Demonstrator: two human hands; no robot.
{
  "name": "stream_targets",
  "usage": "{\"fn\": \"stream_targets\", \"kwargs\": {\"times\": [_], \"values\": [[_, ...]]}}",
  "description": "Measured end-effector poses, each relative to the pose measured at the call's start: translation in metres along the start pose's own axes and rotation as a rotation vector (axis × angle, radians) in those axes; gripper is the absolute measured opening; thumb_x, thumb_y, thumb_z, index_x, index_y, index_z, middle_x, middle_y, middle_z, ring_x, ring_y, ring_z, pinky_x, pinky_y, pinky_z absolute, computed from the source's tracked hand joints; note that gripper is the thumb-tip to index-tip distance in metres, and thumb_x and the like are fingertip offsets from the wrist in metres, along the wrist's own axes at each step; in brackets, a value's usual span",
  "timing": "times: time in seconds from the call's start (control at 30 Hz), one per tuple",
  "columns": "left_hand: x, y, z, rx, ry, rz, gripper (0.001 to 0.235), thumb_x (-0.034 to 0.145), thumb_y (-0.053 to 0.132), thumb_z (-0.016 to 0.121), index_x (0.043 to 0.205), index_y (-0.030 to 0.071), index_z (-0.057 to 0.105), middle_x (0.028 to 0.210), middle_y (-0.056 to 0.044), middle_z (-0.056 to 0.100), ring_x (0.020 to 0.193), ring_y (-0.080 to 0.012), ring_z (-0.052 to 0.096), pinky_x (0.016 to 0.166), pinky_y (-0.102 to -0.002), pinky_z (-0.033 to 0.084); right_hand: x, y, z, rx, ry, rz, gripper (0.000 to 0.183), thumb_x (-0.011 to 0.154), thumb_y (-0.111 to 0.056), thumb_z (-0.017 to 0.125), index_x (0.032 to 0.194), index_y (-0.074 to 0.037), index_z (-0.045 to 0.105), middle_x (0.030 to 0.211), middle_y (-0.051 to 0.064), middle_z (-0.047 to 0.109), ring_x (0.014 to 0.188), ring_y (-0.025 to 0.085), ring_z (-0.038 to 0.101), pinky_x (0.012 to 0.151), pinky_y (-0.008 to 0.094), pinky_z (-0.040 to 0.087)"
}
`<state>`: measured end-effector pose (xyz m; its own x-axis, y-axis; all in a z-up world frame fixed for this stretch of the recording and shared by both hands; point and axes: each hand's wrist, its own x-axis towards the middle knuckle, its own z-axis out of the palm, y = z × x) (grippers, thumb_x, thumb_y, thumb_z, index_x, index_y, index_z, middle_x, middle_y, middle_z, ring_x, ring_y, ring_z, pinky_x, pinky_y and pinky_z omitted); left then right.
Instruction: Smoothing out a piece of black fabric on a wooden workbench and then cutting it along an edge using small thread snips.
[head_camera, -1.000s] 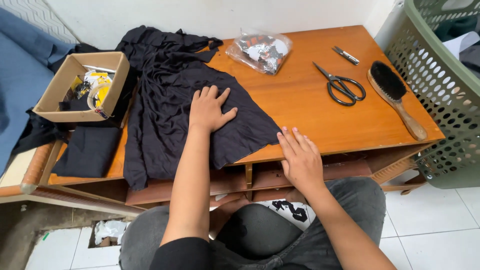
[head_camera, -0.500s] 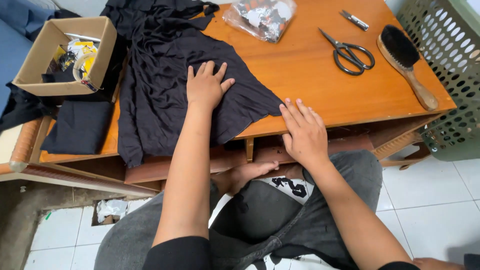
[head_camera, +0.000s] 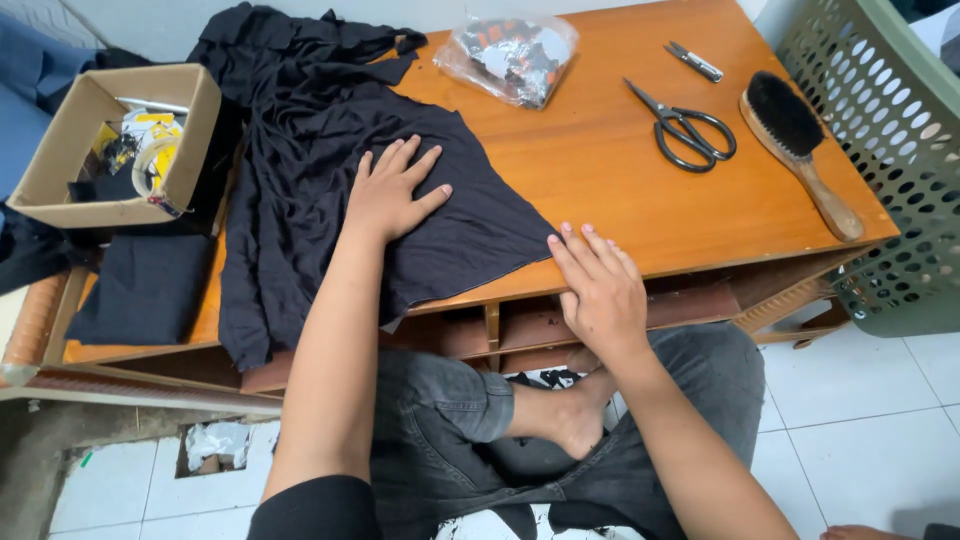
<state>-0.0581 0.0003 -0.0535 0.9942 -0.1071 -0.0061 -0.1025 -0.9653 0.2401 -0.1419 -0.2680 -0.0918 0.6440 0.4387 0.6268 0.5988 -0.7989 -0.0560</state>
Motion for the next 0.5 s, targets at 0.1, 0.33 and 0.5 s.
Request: {"fn": "stream_targets", "kwargs": {"times": [0.1, 0.33, 0.5], "values": [[0.021, -0.016, -0.005, 0.006, 0.041, 0.143, 0.06, 0.076, 0.053, 0.041, 0.13, 0.025, 0.035, 0.137, -0.005, 0.027, 0.127, -0.0203, 0.02, 0.1, -0.049, 0.011, 0.006, 0.001, -0.003, 0.023, 0.02, 0.016, 0.056, 0.063, -0.007, 0.043, 0.119, -0.011, 0.052, 0.126, 0.005, 0.049, 0.117, 0.024, 0.045, 0.092, 0.039, 0.037], [0.053, 0.009, -0.015, 0.124, 0.745, 0.486, 0.027, 0.078, 0.022, 0.055, 0.057, 0.008, 0.046, 0.06, -0.005, 0.042, 0.057, -0.0245, 0.042, 0.055, -0.036, 0.031, 0.008, 0.004, 0.005, -0.01, -0.018, 0.032, 0.05, 0.068, -0.008, 0.04, 0.117, -0.013, 0.053, 0.125, 0.004, 0.05, 0.114, 0.026, 0.048, 0.084, 0.04, 0.042], [0.048, 0.037, 0.001, 0.086, 0.695, 0.73, 0.027, 0.08, 0.02, 0.053, 0.056, 0.009, 0.047, 0.058, -0.006, 0.043, 0.053, -0.0244, 0.044, 0.054, -0.036, 0.031, 0.016, 0.004, 0.012, -0.084, 0.085, -0.006, 0.046, 0.069, -0.007, 0.038, 0.111, -0.005, 0.055, 0.116, 0.004, 0.056, 0.109, 0.02, 0.052, 0.087, 0.031, 0.039]]}}
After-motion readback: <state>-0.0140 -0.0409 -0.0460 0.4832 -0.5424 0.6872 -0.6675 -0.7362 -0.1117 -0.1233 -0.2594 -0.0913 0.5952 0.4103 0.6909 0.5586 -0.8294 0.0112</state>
